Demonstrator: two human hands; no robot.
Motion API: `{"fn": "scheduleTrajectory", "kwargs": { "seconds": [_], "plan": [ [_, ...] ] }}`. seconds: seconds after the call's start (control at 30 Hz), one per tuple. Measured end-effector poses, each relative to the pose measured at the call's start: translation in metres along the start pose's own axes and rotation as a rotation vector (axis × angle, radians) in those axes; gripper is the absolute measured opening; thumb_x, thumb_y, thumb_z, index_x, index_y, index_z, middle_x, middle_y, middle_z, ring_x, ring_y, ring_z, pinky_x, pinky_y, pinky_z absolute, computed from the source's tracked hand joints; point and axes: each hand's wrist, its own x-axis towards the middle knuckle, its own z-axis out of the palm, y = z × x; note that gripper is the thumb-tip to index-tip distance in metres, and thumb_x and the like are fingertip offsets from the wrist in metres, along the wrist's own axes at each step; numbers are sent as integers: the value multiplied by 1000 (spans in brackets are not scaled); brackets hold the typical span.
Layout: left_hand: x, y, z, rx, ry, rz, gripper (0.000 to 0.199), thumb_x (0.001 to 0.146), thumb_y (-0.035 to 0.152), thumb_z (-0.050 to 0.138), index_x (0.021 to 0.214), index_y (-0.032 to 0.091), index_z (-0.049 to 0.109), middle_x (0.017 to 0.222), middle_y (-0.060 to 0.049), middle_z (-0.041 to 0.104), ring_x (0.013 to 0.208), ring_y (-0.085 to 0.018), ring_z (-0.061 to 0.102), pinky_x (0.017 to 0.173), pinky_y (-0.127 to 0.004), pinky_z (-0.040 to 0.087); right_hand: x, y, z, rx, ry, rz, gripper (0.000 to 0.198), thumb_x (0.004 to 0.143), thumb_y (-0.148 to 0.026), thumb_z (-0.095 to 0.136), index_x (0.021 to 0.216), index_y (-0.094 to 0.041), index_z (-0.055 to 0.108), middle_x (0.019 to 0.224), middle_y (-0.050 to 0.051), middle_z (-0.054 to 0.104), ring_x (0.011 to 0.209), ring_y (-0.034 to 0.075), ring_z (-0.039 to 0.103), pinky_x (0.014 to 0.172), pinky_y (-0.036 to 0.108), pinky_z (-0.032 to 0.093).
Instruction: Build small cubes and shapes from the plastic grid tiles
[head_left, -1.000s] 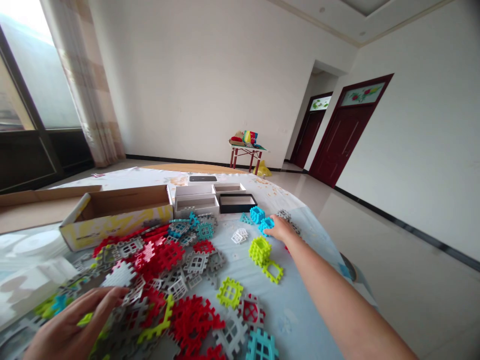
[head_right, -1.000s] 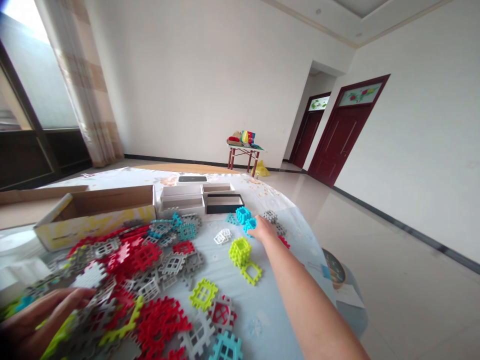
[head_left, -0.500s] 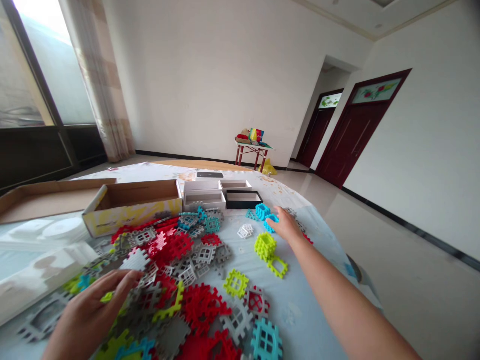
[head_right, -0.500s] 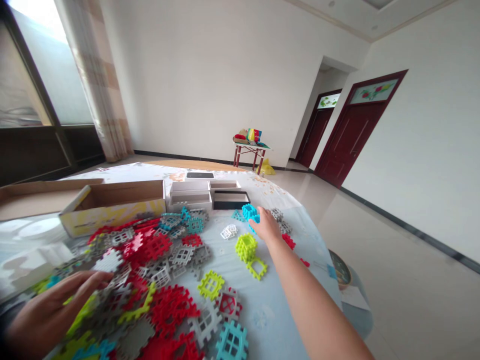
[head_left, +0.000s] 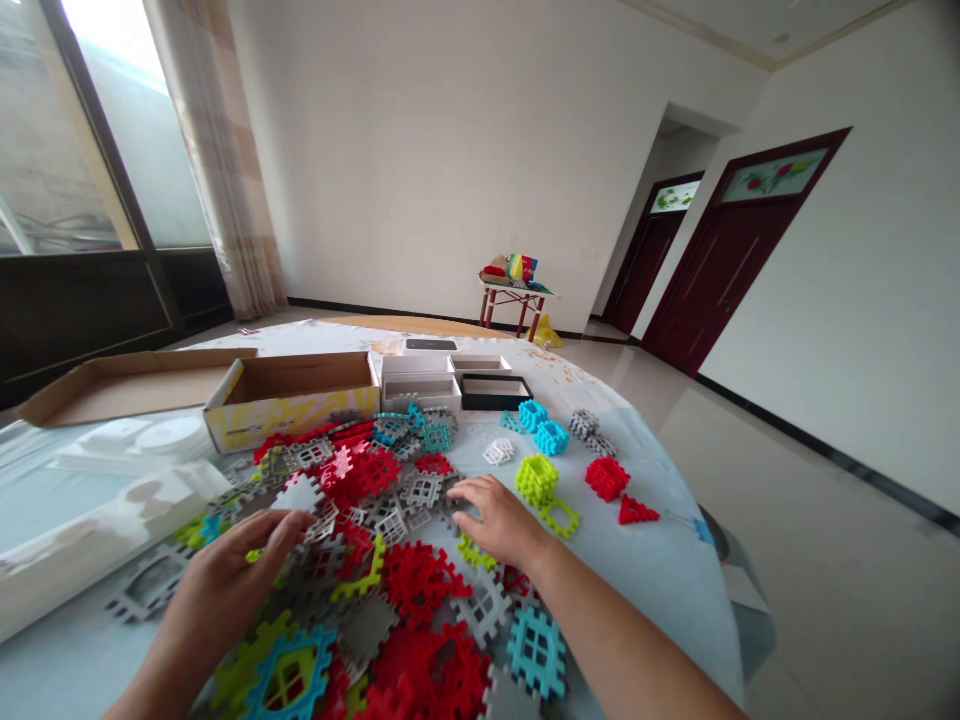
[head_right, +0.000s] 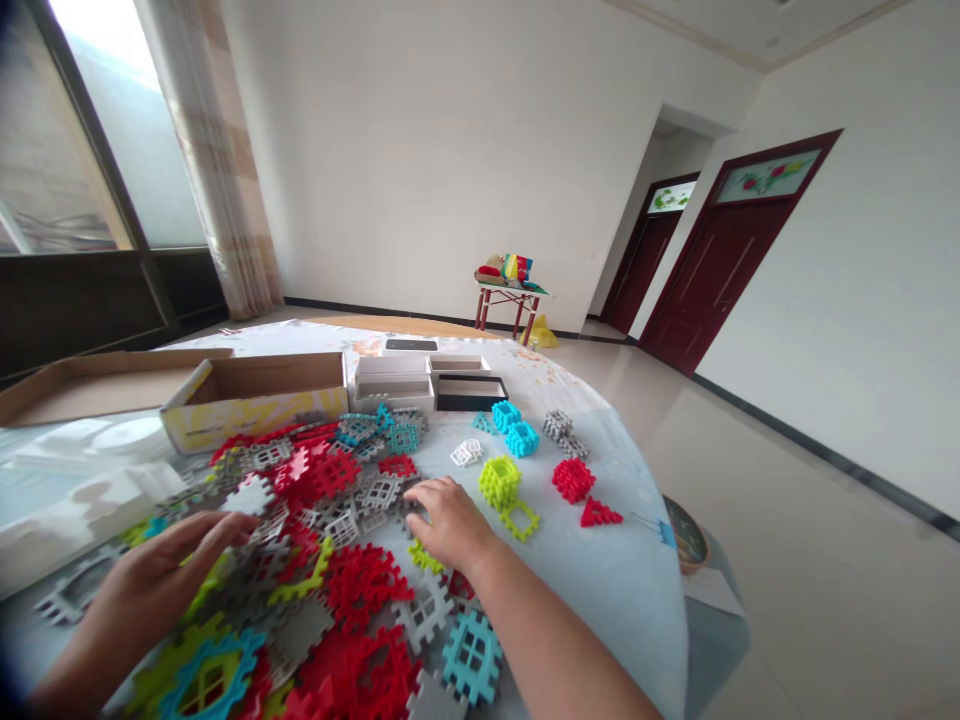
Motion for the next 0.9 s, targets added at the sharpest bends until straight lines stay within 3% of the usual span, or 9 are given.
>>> {"fn": "scheduleTrajectory", "kwargs": {
  "seconds": [0.33,0.5,0.67,0.9],
  "plan": [
    [1,-3,1,-10,-10,-42,47,70,62,44,80,20,65,77,0,71,76,-17,64,72,-21,45,7,8,20,-166,-97,-113,48,81,-19,52,129,-21,44,136,8,43,125,21,36,103,39,30],
    [1,-2,1,-11,3,-54,50,67,65,46,78,21,66,77,0,72,77,-19,64,71,-23,47,4,6,18,-209,-48,-120,32,82,-16,53,113,-23,56,117,5,56,107,18,50,93,34,38],
    [3,-3,0,-10,3,-56,50,64,67,45,77,22,66,77,1,72,76,-19,65,71,-23,48,0,5,13,-224,-17,-145,20,82,-15,54,101,-21,59,101,4,58,97,16,52,87,31,39],
    [10,-35,8,-8,-41,-62,49,67,66,46,83,24,65,86,1,72,86,-20,63,81,-25,45,-1,1,9,-223,-1,-143,7,83,-19,56,90,-20,58,102,4,60,100,18,52,87,32,37]
  ]
}}
